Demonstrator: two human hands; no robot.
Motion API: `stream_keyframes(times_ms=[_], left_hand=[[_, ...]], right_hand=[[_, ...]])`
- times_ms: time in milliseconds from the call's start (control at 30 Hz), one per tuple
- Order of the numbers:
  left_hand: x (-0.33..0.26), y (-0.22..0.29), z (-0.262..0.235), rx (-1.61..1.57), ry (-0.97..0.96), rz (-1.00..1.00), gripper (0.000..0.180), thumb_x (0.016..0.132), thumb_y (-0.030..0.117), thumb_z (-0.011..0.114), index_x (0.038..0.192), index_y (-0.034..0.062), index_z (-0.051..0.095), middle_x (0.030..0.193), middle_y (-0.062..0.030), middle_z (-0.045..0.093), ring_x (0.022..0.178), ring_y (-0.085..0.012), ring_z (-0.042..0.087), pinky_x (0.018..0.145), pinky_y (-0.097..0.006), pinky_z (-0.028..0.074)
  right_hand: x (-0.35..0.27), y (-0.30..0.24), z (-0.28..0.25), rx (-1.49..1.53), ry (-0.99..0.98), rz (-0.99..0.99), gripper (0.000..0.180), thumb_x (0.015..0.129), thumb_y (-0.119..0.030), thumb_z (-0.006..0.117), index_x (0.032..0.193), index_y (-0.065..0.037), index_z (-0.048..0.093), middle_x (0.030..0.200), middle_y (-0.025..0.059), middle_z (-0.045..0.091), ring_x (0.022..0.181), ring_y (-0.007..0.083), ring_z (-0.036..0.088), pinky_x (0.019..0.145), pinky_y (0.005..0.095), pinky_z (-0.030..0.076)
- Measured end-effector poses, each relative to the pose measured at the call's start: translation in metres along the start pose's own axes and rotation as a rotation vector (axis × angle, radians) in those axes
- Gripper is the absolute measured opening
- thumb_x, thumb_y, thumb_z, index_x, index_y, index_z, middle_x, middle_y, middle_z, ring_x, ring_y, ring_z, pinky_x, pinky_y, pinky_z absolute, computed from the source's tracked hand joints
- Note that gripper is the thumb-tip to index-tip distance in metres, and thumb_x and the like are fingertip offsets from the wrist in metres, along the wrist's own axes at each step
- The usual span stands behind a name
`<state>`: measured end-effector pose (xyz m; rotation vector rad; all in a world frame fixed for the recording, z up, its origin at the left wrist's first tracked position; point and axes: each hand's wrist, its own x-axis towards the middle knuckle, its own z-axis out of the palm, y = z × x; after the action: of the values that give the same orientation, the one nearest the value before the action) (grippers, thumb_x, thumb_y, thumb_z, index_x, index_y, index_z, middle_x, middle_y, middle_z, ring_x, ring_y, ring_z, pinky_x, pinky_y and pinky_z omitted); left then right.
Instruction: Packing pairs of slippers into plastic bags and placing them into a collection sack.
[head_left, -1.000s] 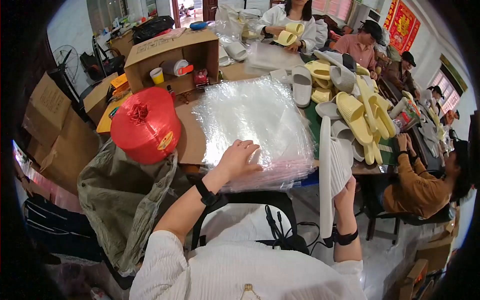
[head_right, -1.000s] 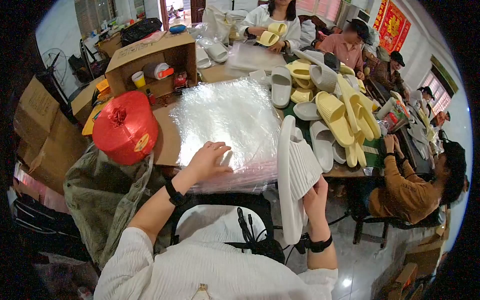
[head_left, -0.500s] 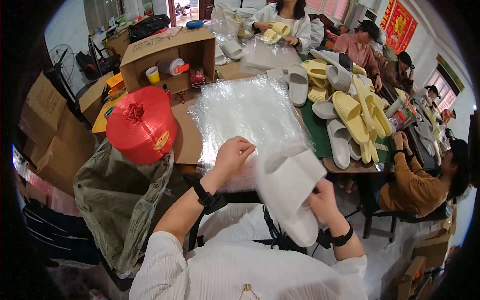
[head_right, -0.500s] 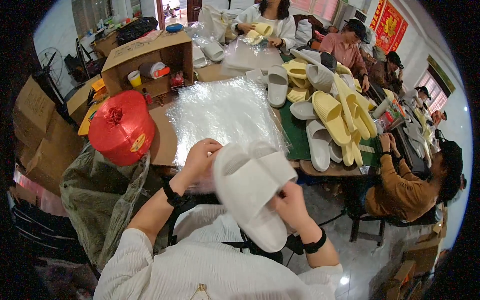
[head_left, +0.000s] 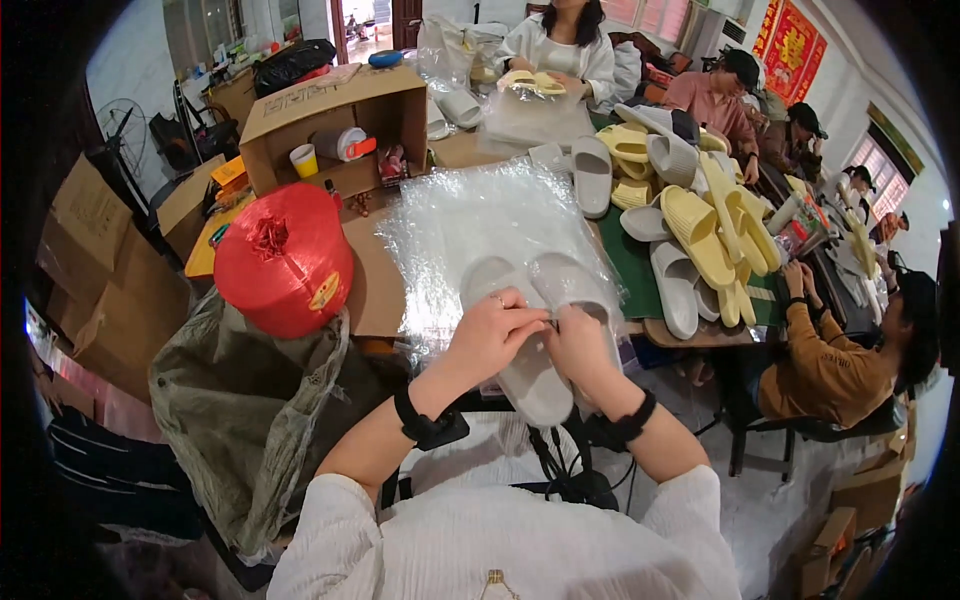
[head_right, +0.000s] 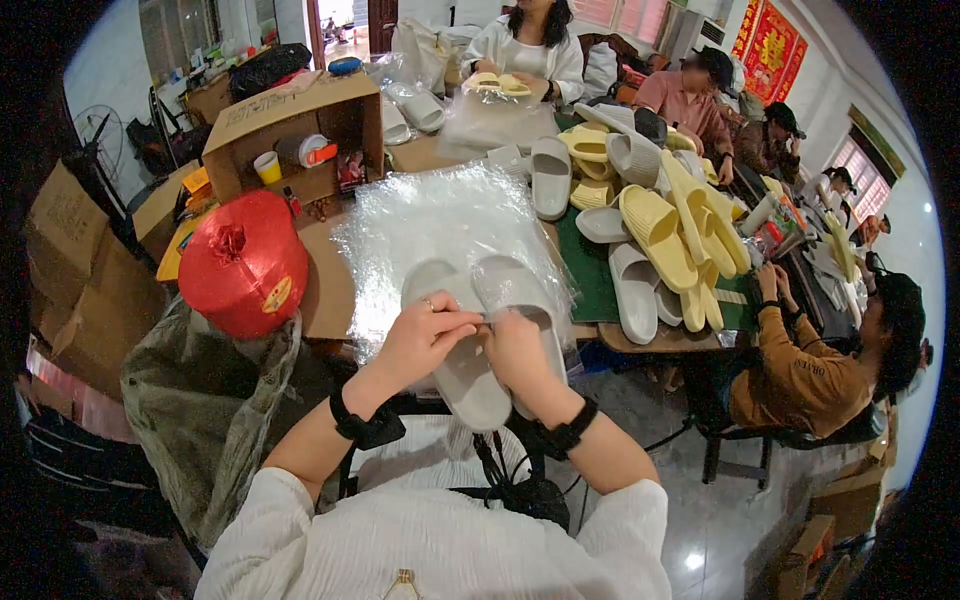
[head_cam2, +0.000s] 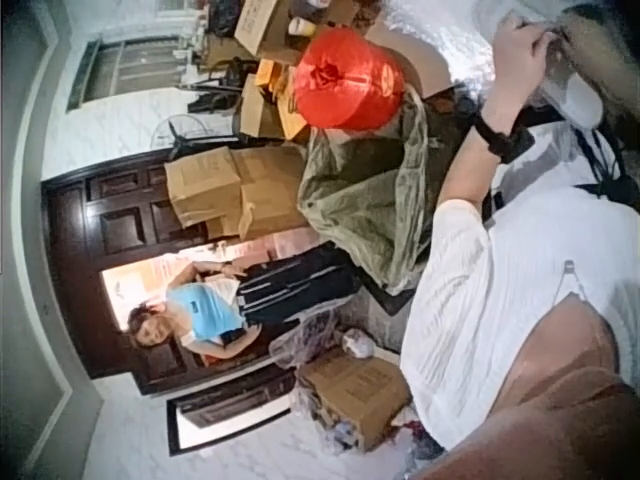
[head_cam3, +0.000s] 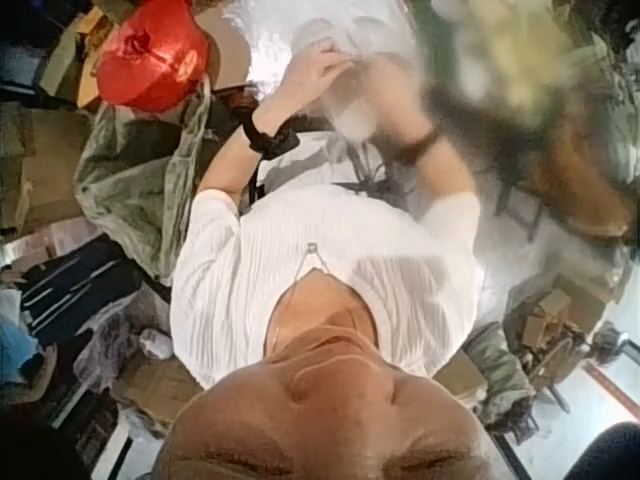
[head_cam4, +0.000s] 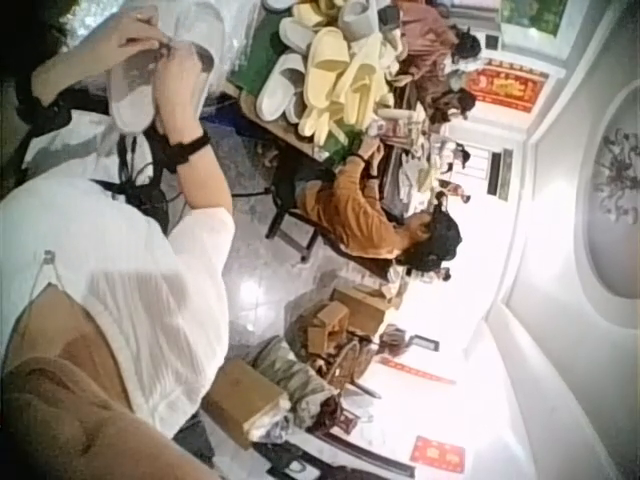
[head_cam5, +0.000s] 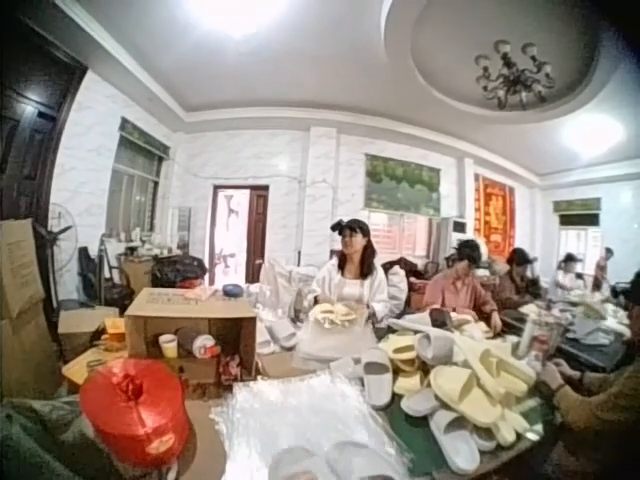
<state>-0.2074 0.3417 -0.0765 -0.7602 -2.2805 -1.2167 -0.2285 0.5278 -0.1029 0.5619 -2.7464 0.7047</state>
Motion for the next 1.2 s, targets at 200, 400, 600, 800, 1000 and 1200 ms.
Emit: stream_keyframes(times_ms=[200, 400, 600, 800, 1000, 1200], left_hand=[[-0.005, -0.007, -0.005, -0.089, -0.22, 0.012, 0.019, 0.086, 0.011, 0.068, 0.103, 0.0101, 0.074, 0.082, -0.0066, 0.058, 0.075, -0.0218, 0.057, 0.066, -0.033, 0.045], [-0.02, -0.026, -0.039, 0.112, 0.001, -0.048, 0.016, 0.083, 0.01, 0.069, 0.098, 0.0083, 0.074, 0.084, -0.0066, 0.06, 0.085, -0.0263, 0.058, 0.074, -0.037, 0.047], [-0.065, -0.033, -0.072, 0.51, 0.054, -0.168, 0.079, 0.072, 0.032, 0.079, 0.141, 0.0119, 0.046, 0.112, -0.0173, 0.055, 0.091, -0.0275, 0.059, 0.081, -0.039, 0.049], [-0.085, -0.042, -0.064, 0.085, 0.037, -0.612, 0.066, 0.085, 0.019, 0.068, 0.145, 0.0157, 0.043, 0.071, -0.0076, 0.057, 0.058, -0.0177, 0.054, 0.061, -0.031, 0.046], [-0.085, -0.045, -0.06, -0.054, 0.075, -0.474, 0.042, 0.088, 0.002, 0.056, 0.129, 0.0108, 0.06, 0.068, -0.0084, 0.055, 0.06, -0.0141, 0.051, 0.06, -0.028, 0.043], [-0.1, -0.06, -0.075, 0.014, 0.033, -0.345, 0.03, 0.085, 0.0, 0.056, 0.112, 0.0047, 0.068, 0.073, -0.009, 0.056, 0.063, -0.0161, 0.053, 0.062, -0.028, 0.043]], right_hand=[[0.074, 0.001, 0.056, 0.1, 0.122, 0.113, 0.024, 0.086, -0.021, 0.062, 0.087, 0.002, 0.054, 0.083, 0.0259, 0.059, 0.081, 0.0457, 0.058, 0.071, 0.0509, 0.047], [0.1, -0.005, 0.063, 0.231, 0.153, 0.005, 0.051, 0.09, -0.025, 0.061, 0.126, 0.008, 0.048, 0.111, 0.0296, 0.058, 0.102, 0.0428, 0.053, 0.091, 0.0477, 0.043], [-0.023, -0.024, -0.025, 0.454, -0.05, -0.194, 0.026, 0.083, -0.014, 0.072, 0.105, -0.001, 0.068, 0.091, 0.0144, 0.069, 0.083, 0.0252, 0.067, 0.075, 0.0331, 0.052], [-0.037, 0.041, -0.067, 0.07, 0.277, -0.049, 0.041, 0.078, -0.004, 0.07, 0.118, -0.01, 0.064, 0.11, 0.011, 0.065, 0.077, 0.0226, 0.064, 0.068, 0.032, 0.053], [-0.019, 0.058, -0.044, 0.063, -0.152, -0.414, 0.048, 0.075, 0.001, 0.066, 0.121, -0.011, 0.062, 0.144, 0.0089, 0.047, 0.092, 0.0267, 0.063, 0.079, 0.0363, 0.054], [-0.021, 0.087, -0.018, 0.378, 0.01, -0.3, 0.013, 0.088, -0.009, 0.061, 0.094, -0.004, 0.071, 0.102, 0.0085, 0.072, 0.088, 0.0227, 0.064, 0.078, 0.0324, 0.051]])
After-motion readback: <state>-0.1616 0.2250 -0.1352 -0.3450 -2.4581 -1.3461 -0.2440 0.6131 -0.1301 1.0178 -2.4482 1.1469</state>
